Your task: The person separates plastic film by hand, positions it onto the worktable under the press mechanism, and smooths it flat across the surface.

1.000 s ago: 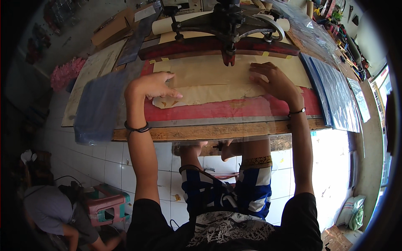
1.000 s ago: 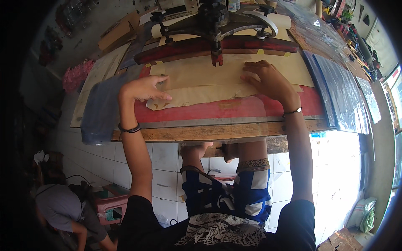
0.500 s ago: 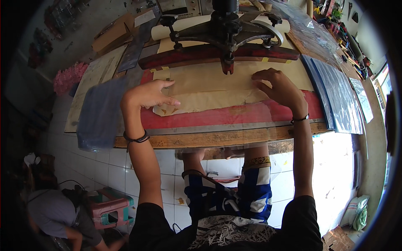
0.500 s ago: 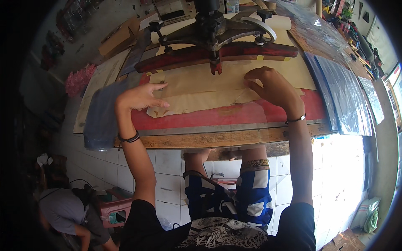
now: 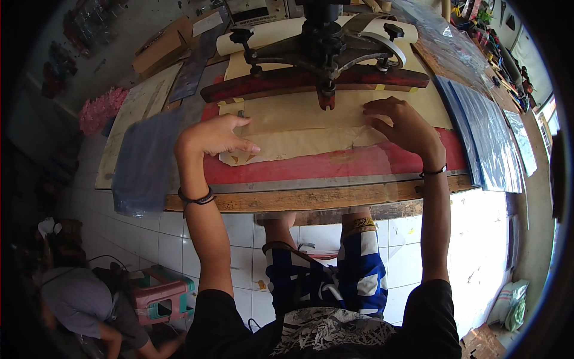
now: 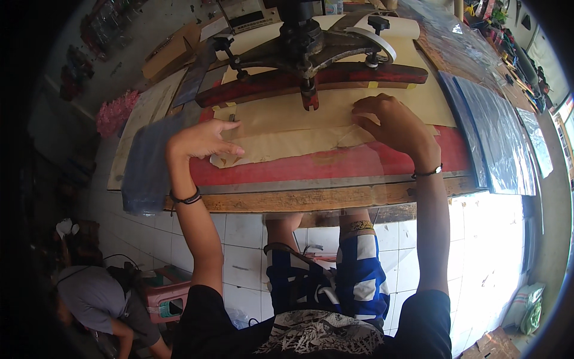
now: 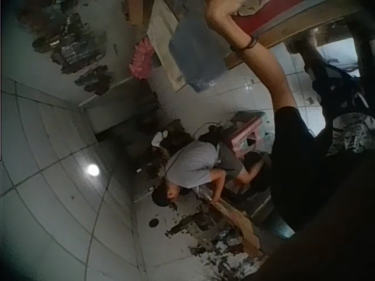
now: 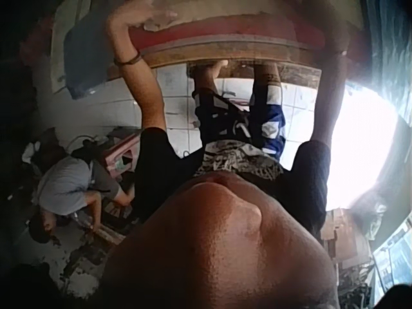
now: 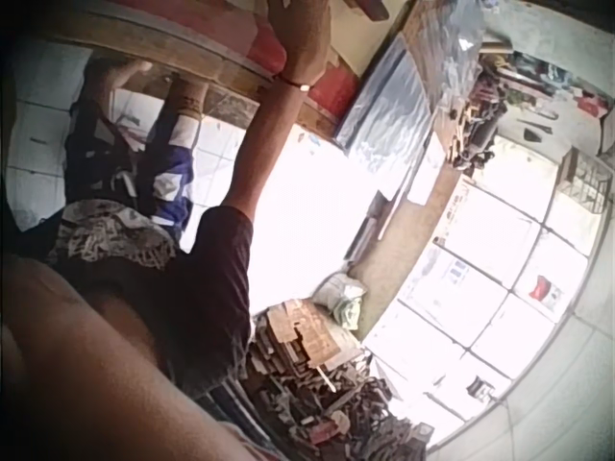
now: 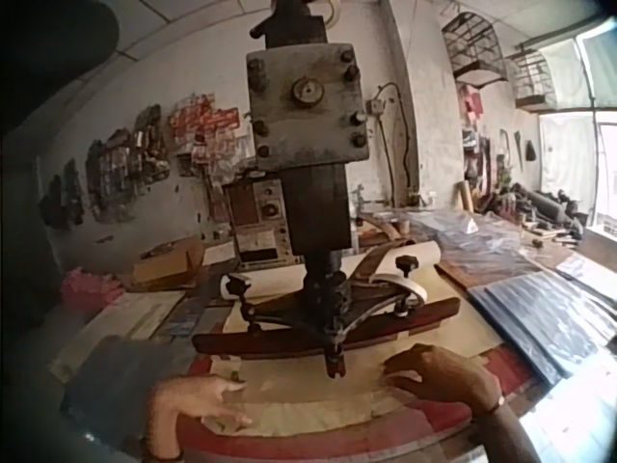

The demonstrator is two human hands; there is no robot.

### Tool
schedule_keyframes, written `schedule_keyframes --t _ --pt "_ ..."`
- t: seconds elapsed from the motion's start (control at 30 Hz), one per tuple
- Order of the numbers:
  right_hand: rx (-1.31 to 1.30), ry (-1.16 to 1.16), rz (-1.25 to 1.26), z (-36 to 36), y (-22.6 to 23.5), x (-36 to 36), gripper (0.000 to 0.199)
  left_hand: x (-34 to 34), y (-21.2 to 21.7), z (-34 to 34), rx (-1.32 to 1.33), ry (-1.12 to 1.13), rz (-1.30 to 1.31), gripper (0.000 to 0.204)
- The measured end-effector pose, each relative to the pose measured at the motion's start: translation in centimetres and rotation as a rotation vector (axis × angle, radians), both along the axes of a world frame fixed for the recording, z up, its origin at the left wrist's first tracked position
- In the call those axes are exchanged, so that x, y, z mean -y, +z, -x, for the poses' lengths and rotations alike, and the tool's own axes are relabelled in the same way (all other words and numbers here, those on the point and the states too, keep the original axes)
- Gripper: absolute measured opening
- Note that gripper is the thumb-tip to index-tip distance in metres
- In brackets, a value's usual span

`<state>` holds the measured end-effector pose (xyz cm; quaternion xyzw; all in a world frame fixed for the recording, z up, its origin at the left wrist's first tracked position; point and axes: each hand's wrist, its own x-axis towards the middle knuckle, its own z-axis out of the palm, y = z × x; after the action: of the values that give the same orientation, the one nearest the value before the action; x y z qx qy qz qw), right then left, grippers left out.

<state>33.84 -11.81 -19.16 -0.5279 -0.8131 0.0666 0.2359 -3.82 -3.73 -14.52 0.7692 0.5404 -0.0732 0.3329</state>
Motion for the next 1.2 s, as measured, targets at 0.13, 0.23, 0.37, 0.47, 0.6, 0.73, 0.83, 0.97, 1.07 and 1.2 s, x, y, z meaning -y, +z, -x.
schedule_keyframes --t 0.13,0.23,0.37,0.47,0.6,0.73,0.83,0.97,1.07,1.2 --pt "-0.021 -0.008 0.011 0.1 0.2 0.2 0.022 0.2 0.3 -0.1 0.01 0.015 0.023 0.094" --pt "-0.028 0.0 -0.003 0.3 0.2 0.2 0.022 0.4 0.1 0.1 0.019 0.04 0.023 0.094" --pt "-0.041 -0.002 0.027 0.4 0.4 0.3 0.022 0.0 1.0 1.7 0.052 0.042 0.074 0.084" --pt "-0.031 0.011 0.017 0.2 0.1 0.2 0.022 -0.4 1.5 3.5 0.151 0.1 0.098 0.064" --pt "-0.012 0.02 -0.014 0.2 0.1 0.1 0.02 -1.2 0.7 4.5 0.197 0.118 0.165 0.049" --pt "-0.03 0.002 0.036 0.1 0.2 0.2 0.02 -1.4 -0.4 3.5 0.19 0.118 0.207 0.046" --pt "0.017 0.029 -0.037 0.2 0.0 0.0 0.02 -1.5 -0.4 3.8 0.243 0.135 0.238 0.044" --pt "-0.005 0.056 -0.031 -0.1 0.2 0.2 0.019 -2.0 -0.7 3.8 0.261 0.169 0.267 0.044" --pt "-0.03 0.036 -0.032 0.2 -0.1 0.6 0.021 -1.2 -0.6 4.6 0.352 0.176 0.301 0.043" --pt "-0.069 -0.076 -0.164 1.5 -1.8 4.5 0.034 2.7 -3.3 4.5 0.44 0.183 0.052 0.037"
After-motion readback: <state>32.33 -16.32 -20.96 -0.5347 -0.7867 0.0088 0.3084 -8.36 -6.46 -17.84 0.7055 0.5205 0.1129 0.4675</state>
